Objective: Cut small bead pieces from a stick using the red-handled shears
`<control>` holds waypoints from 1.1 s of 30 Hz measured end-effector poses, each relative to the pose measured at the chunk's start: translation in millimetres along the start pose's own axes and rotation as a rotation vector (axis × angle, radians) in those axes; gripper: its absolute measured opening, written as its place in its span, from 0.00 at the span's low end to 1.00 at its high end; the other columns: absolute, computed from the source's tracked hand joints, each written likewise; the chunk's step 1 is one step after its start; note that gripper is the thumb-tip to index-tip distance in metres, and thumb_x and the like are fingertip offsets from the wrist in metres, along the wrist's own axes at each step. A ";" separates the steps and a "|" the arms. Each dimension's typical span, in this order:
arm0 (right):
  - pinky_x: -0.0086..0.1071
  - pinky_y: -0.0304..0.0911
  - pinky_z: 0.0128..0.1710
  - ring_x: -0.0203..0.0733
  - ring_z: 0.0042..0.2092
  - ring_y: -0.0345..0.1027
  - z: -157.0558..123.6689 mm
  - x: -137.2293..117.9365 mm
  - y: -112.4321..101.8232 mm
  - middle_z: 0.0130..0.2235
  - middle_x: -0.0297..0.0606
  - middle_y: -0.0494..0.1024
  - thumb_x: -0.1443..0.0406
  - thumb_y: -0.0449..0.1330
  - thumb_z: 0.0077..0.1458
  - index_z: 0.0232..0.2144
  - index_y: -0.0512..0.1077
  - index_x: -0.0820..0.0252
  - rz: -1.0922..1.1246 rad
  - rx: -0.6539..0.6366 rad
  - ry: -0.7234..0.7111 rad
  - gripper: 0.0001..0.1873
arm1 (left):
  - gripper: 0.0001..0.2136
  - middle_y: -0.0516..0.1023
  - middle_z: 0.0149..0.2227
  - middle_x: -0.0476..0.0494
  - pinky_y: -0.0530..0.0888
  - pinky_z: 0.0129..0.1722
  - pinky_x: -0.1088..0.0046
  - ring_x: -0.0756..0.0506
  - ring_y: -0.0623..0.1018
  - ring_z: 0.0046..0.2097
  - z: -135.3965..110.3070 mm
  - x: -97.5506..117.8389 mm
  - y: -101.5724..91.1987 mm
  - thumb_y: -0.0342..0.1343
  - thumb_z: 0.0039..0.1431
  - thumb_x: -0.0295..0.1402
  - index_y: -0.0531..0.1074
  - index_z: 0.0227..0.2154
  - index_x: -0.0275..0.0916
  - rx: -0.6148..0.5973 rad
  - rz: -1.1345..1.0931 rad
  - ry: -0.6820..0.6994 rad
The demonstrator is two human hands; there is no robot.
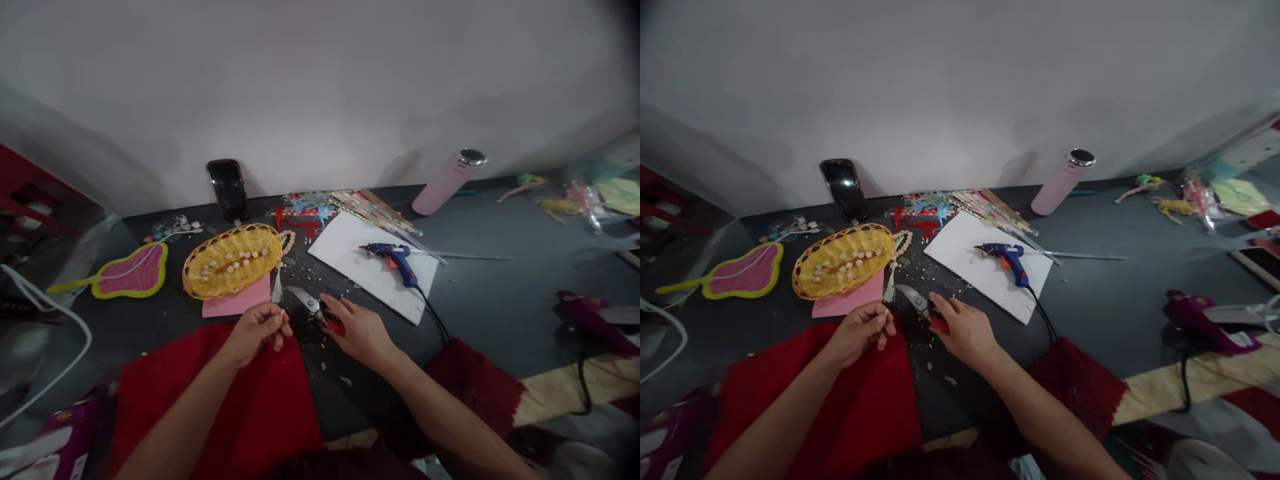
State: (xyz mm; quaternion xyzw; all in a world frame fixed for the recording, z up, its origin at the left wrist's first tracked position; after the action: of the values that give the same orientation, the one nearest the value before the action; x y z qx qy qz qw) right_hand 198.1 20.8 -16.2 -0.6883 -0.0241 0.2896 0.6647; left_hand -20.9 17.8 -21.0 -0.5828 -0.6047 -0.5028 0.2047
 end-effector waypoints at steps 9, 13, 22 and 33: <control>0.35 0.62 0.41 0.46 0.45 0.66 2.7 13.7 -10.4 0.45 0.42 0.71 0.56 0.57 0.53 0.57 0.53 0.55 -0.009 0.019 0.101 0.31 | 0.11 0.76 0.25 0.47 0.67 0.23 0.79 0.54 0.72 0.22 0.9 5.3 3.6 0.61 0.48 0.37 0.68 0.26 0.34 0.017 0.015 -0.039; 0.36 0.61 0.39 0.48 0.45 0.65 -0.6 29.4 -12.5 0.45 0.43 0.69 0.55 0.56 0.54 0.57 0.53 0.54 -0.068 0.066 0.182 0.30 | 0.09 0.76 0.27 0.46 0.68 0.25 0.79 0.53 0.72 0.24 4.3 -2.0 -1.1 0.59 0.50 0.35 0.69 0.29 0.35 -0.012 0.018 -0.033; 0.35 0.61 0.38 0.47 0.44 0.65 -17.6 27.9 -49.0 0.44 0.43 0.69 0.55 0.56 0.54 0.55 0.54 0.54 -0.175 -0.020 0.254 0.29 | 0.14 0.76 0.24 0.48 0.65 0.22 0.80 0.54 0.70 0.22 -5.9 17.4 15.5 0.66 0.39 0.39 0.70 0.25 0.35 0.109 0.103 -0.056; 0.38 0.60 0.42 0.48 0.48 0.61 -51.8 60.7 -17.4 0.45 0.43 0.68 0.51 0.54 0.54 0.57 0.51 0.50 -0.204 0.012 0.355 0.31 | 0.11 0.76 0.33 0.43 0.69 0.31 0.77 0.52 0.73 0.30 9.2 -16.6 -12.9 0.59 0.50 0.35 0.70 0.35 0.35 0.002 0.187 -0.031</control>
State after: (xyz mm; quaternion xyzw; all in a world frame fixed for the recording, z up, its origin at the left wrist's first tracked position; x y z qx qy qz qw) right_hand 276.9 1.5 -24.9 -0.7187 0.0255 0.0951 0.6883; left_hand -25.6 19.6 -43.4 -0.6443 -0.5512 -0.4718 0.2417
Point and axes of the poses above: each hand's wrist, its own z-axis towards the middle knuckle, its own y-axis out of the palm, x = y × z, the point moved 2 cm from there along z, towards the middle knuckle
